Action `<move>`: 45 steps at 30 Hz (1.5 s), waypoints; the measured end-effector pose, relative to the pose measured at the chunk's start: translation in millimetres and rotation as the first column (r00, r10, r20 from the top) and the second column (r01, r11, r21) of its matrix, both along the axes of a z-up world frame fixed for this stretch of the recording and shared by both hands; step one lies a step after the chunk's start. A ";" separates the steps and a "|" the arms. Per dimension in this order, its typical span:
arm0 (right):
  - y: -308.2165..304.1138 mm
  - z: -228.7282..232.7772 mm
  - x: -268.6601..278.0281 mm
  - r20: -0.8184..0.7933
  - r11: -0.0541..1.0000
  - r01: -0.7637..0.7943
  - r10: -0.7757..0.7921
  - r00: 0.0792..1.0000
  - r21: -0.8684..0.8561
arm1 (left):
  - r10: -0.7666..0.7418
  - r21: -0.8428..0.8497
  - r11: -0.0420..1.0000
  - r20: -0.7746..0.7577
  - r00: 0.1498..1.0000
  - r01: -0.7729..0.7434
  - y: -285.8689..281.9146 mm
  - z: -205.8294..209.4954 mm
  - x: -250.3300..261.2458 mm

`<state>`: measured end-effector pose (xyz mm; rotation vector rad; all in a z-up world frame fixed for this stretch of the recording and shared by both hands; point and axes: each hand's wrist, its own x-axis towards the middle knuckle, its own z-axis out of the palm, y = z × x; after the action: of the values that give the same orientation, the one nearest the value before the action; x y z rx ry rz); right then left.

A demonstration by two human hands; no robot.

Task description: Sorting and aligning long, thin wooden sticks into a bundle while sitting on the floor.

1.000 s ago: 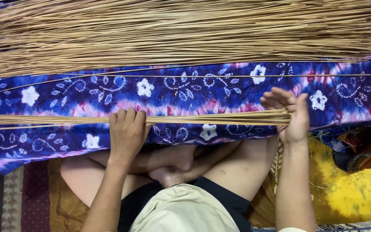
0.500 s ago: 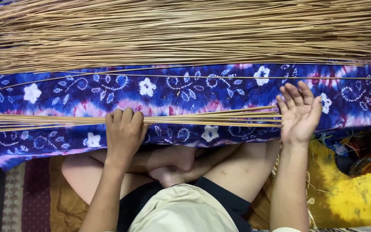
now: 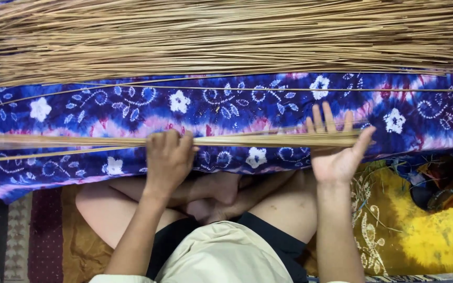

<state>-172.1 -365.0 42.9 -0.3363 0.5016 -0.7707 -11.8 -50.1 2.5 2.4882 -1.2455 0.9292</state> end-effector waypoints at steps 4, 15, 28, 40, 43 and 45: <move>-47.0 -45.4 -8.9 0.263 0.992 -0.080 0.051 0.963 0.102 | 0.016 0.069 0.997 0.072 0.997 -0.021 -7.1 15.6 -9.3; -48.3 -24.4 -11.6 0.477 0.958 -0.169 0.264 0.838 -0.233 | 0.198 0.156 0.973 -0.191 0.962 -0.169 -9.1 39.7 5.0; -49.9 4.2 -16.9 -0.357 0.462 -0.442 0.264 0.896 -0.769 | 0.150 0.058 0.988 -0.135 0.979 -0.143 -4.5 54.3 -5.6; -26.6 -21.6 -14.1 -0.300 0.515 -0.432 0.322 0.898 -0.740 | 0.065 0.007 0.998 -0.092 0.994 -0.065 -15.2 46.9 -14.7; -30.1 -9.5 -18.1 -0.215 0.788 -0.182 0.064 0.974 -0.588 | 0.077 0.019 0.997 -0.080 0.994 -0.075 -7.5 45.6 -11.1; -25.9 -6.6 -18.0 -0.082 0.919 -0.001 -0.035 0.996 -0.395 | 0.102 -0.005 0.995 -0.065 0.993 -0.103 -4.6 47.3 -6.8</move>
<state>-190.1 -391.0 36.2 -0.7458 0.4292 -0.8764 -18.6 -54.7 49.8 2.5750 -1.1007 0.8670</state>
